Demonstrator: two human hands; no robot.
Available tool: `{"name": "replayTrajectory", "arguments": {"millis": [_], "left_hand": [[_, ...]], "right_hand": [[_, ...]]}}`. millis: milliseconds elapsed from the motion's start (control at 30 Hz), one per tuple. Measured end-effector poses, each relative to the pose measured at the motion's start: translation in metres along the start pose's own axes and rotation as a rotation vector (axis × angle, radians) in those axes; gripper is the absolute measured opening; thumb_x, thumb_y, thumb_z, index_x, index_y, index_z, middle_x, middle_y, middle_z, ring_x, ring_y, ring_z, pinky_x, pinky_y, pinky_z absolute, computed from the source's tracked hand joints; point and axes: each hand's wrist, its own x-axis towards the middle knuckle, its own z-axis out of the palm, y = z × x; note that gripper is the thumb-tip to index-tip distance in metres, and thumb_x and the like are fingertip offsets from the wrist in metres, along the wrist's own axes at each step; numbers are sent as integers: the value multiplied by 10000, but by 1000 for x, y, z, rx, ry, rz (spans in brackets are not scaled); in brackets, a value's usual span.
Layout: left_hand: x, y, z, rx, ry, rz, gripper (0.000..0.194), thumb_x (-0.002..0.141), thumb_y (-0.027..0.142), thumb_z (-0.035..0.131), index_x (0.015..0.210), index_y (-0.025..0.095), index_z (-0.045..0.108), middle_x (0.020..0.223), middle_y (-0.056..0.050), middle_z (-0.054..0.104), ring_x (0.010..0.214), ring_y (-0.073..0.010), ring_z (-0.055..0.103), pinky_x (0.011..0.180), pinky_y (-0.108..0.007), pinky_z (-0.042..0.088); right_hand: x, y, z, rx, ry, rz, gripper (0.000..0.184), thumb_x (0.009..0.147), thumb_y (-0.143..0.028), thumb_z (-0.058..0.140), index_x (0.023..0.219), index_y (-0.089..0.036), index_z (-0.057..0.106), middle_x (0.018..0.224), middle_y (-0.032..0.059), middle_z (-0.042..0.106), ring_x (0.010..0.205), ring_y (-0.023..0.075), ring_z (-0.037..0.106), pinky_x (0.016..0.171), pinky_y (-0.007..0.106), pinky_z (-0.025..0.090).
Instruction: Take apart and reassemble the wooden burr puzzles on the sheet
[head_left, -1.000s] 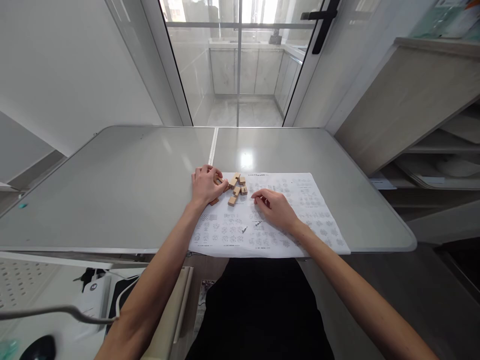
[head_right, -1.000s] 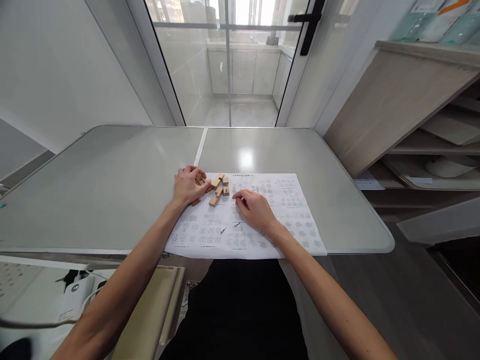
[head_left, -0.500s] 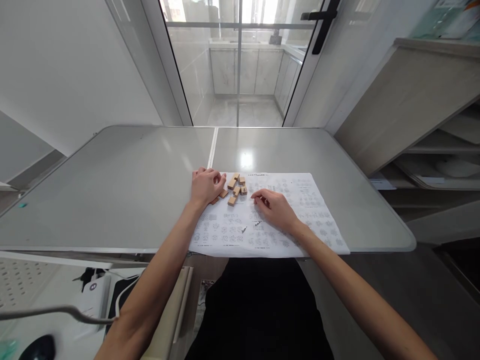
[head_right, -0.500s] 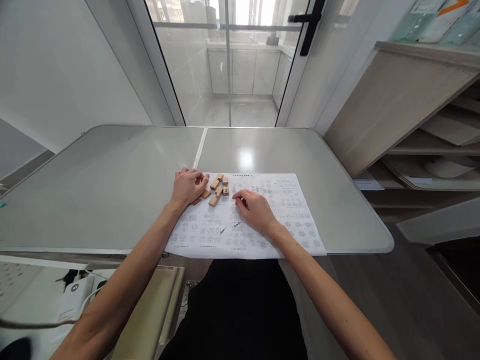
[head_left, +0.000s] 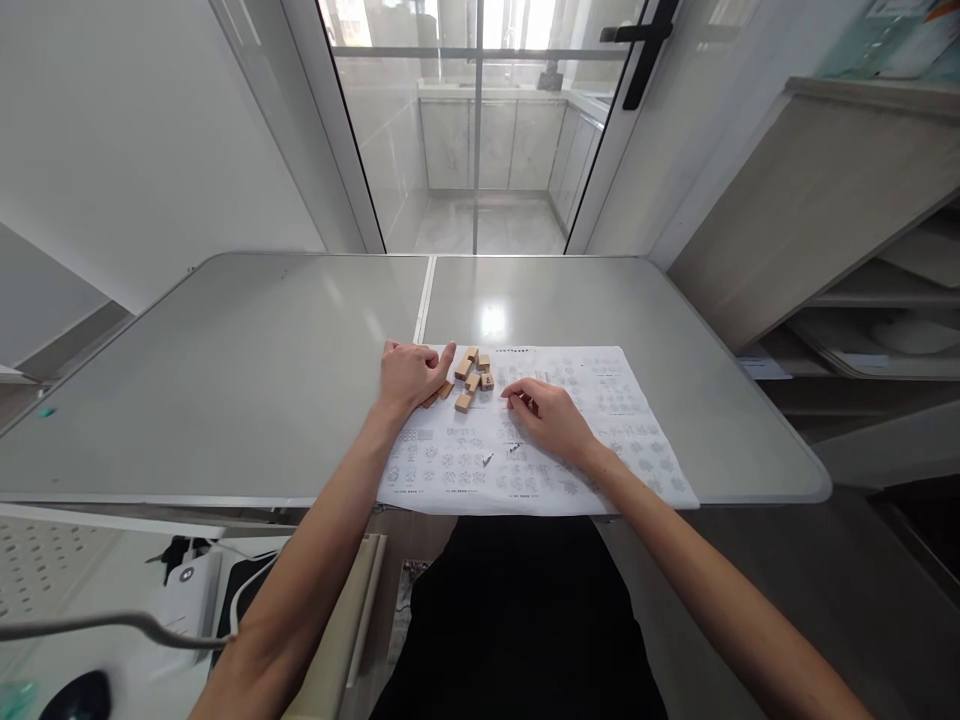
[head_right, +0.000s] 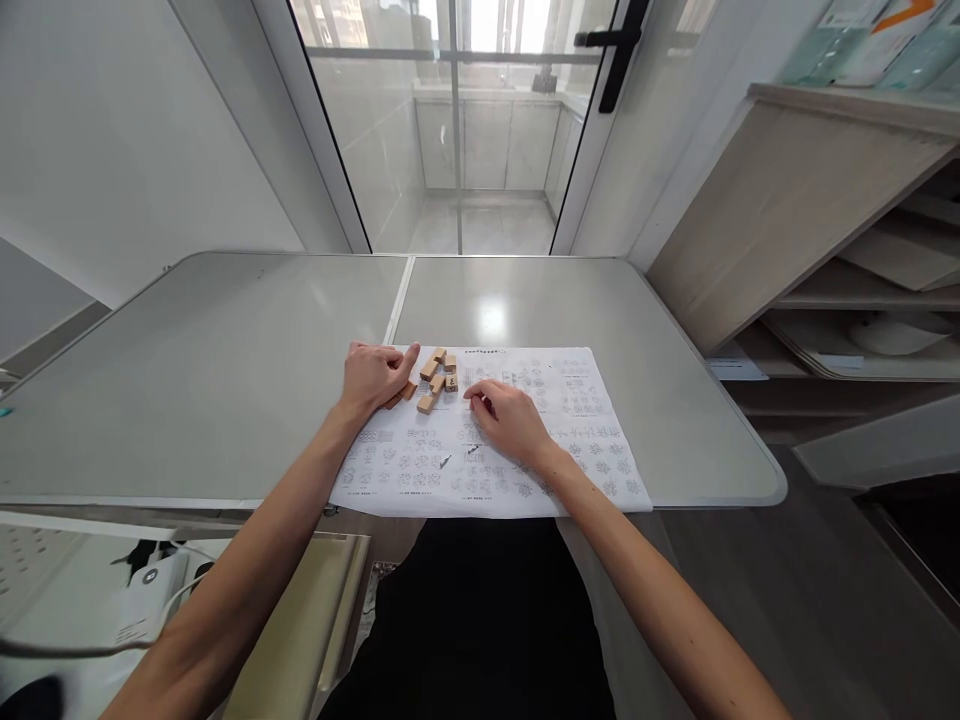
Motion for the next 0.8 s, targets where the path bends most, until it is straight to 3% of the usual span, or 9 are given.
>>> {"name": "replayTrajectory", "arguments": {"millis": [167,400,700,800], "left_hand": [[-1,1,-3,-3,40,31,705,1070,530,392,455,189,334,445,3,488,442,-117,334,740,-366,345],[-7,-2,-9,24,163,-2,680,1083,494,322,473,193,314,445,-17,439,448,-130,328,584,-351,225],[-22,-3,-23,38,23,119,545,1070,461,426,619,192,572,571,-10,643,508,-131,447,713,-361,340],[-22,-3,-20,102,-10,114,590,1062,447,423,556,190,586,593,-38,661,532,-143,462,708,-375,326]], "right_hand": [[0,1,0,2,-5,-2,187,1043,-238,515,1027,-237,701,931,44,756,653,176,586,628,350,477],[-1,1,-1,8,-21,10,210,1055,-268,505,1053,-241,713,938,52,757,647,177,587,623,354,488],[0,-4,-3,8,-18,20,201,1042,-249,505,1037,-228,706,912,47,750,666,175,595,633,346,483],[0,-4,-3,8,-20,26,197,1039,-241,506,1032,-227,702,913,45,752,661,172,591,624,344,473]]}}
